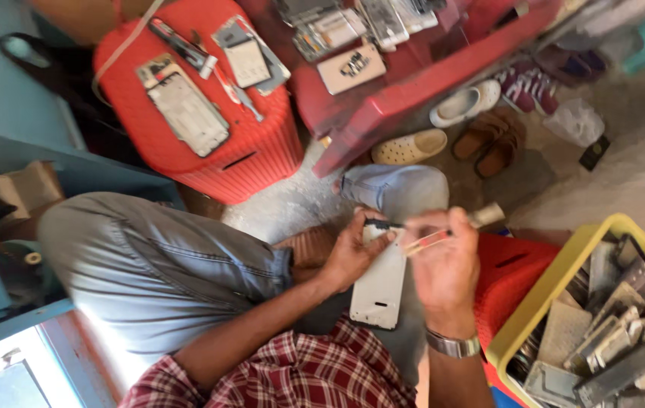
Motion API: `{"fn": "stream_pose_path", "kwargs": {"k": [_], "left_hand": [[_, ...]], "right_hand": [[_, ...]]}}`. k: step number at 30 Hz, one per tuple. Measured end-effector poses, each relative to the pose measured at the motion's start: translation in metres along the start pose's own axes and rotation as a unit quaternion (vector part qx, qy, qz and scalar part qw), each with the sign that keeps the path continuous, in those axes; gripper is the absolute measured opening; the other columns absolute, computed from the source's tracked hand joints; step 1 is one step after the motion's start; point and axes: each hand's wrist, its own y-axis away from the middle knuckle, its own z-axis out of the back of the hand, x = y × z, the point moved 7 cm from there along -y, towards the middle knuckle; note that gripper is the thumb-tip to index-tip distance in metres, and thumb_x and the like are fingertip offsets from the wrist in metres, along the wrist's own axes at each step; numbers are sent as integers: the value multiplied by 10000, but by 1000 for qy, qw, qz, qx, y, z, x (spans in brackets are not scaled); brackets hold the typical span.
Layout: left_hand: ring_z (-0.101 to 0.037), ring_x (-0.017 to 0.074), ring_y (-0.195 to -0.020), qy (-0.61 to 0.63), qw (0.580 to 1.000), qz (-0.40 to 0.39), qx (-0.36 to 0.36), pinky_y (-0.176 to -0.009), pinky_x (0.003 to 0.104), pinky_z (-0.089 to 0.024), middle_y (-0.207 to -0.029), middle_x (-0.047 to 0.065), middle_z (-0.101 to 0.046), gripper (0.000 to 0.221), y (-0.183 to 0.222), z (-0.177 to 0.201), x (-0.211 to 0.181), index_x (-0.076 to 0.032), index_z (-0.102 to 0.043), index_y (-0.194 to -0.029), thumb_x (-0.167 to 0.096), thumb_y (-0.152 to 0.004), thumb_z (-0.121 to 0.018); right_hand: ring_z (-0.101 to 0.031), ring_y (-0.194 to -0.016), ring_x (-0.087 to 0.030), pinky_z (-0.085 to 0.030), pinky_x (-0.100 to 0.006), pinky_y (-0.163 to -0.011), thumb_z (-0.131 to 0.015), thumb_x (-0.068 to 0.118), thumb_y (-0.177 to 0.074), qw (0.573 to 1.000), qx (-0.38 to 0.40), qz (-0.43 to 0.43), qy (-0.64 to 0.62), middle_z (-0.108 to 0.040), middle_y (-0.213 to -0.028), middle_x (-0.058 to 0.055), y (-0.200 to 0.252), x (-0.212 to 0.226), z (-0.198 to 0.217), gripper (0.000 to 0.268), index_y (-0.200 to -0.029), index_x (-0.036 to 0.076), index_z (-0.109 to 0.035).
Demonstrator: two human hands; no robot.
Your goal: The person scrapes residue from the back of a smartphone casing using a metal tool, then applies adhesive along the edges. They pick up a battery, peel off a protective film, and place the battery into the casing.
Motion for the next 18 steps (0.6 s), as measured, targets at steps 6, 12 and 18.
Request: {"fn": "stream_pose_path", "kwargs": {"k": [6, 12, 18], "left_hand": [[-629, 124, -864, -50, 987, 154, 14, -755, 296, -556, -943, 47, -637, 278, 3, -14, 27, -68, -581, -1141, -189, -955, -749], [-618, 79, -878, -13, 988, 150, 45, -755, 257, -550, -954, 15, -632, 276, -2, -22, 14, -71, -560, -1166, -208, -988, -721], [-644, 99, -906, -130, 990, 31, 42, -895, 293, -518, -955, 31, -663, 276, -1, -15, -21, -57, -562, -1175, -184, -999, -732]], "right_hand": [[-613, -771, -175, -515, -338, -706, -551, 237, -1059, 990, -140, 11, 6, -679, -921, -80, 42, -34, 121, 287, -1135, -23, -642], [-613, -838, -142, -517, -276, -803, -722, 13, -989, 982, -128, 94, 107, -678, -962, -66, 33, -45, 114, 157, -1127, -22, -656], [-652, -906, -124, -538, -252, -875, -711, 18, -1000, 963, -145, 119, 195, -700, -1002, -70, 49, -31, 93, 151, -1135, -17, -655]]}}
